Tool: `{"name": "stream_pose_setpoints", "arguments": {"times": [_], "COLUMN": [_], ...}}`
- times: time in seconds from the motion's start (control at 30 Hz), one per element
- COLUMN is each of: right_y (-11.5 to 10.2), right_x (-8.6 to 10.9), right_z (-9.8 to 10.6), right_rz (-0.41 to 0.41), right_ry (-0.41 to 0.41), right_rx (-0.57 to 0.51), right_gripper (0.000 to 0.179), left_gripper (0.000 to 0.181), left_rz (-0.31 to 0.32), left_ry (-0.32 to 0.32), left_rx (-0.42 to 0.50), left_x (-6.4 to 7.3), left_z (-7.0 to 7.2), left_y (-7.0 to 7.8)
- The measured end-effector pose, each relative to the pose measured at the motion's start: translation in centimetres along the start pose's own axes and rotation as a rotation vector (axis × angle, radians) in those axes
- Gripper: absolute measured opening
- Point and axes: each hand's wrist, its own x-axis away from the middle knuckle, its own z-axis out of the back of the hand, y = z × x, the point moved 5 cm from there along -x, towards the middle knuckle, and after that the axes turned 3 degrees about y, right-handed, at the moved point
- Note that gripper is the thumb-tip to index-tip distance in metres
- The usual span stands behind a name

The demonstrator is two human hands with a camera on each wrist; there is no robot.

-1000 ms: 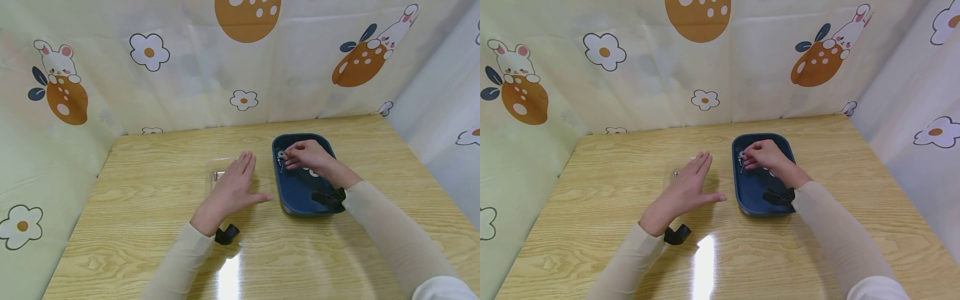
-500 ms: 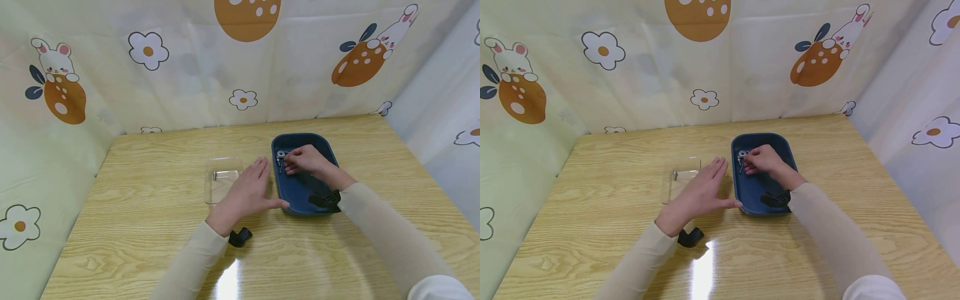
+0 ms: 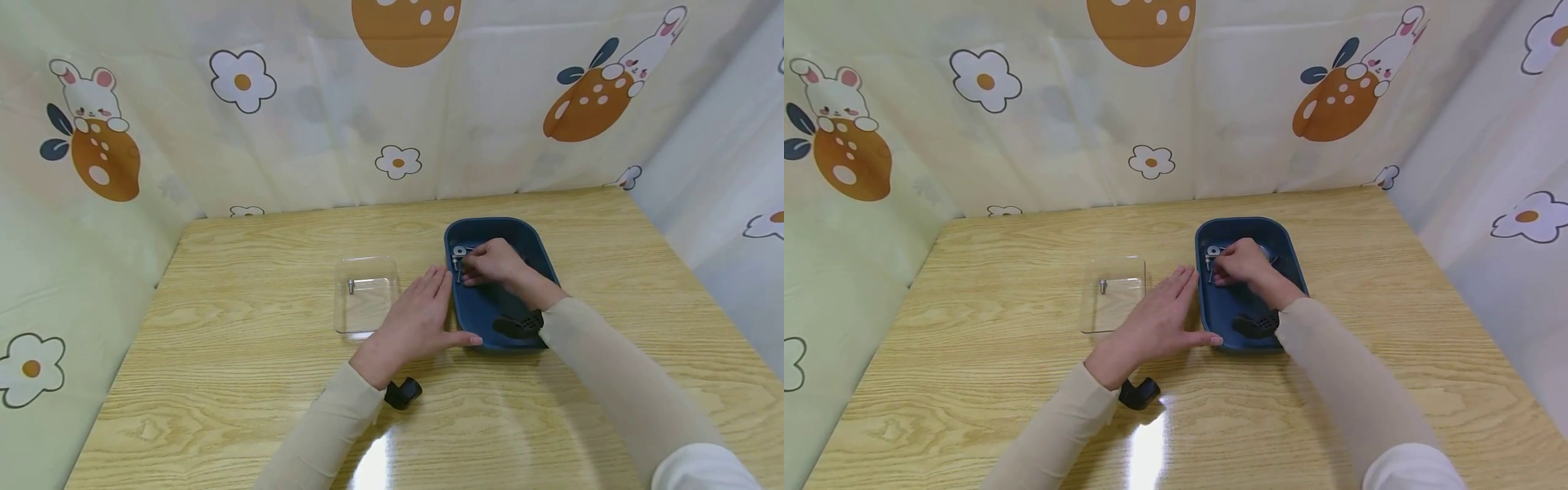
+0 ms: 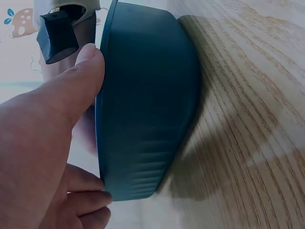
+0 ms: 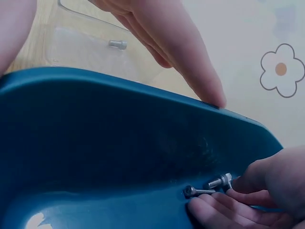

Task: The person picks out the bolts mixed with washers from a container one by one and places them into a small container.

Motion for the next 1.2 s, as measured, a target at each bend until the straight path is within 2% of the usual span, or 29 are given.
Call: {"name": "stream_pose_setpoints", "arguments": {"times": [0.3,0.57,0.97,1.2], "right_y": [0.0,0.2,0.7,0.6], "right_x": [0.1,0.1,-0.2,-0.3], "right_z": [-0.6,-1.1,-1.5,-1.4], "right_rz": [-0.03,-0.07,-0.101,-0.096], "right_ry": [-0.01,-0.055,-0.079,-0.076], "right_rx": [-0.025,-0.147,-0.257,-0.237], "right_gripper": [0.034,0.038,0.039,0.035], "left_gripper": [0.111,0.11,0.11,0.109], "left_rz": [-0.008,-0.001,0.0,-0.005], "left_ry": [0.0,-0.014,-0.014,-0.018], "left_rx": [-0.011,-0.023,-0.017,-0.026], "left_x": [-0.1,-0.2,0.0,0.0], "left_z": [0.1,0.2,0.2,0.4], "left_y": [0.1,0.2,0.1,0.3]}}
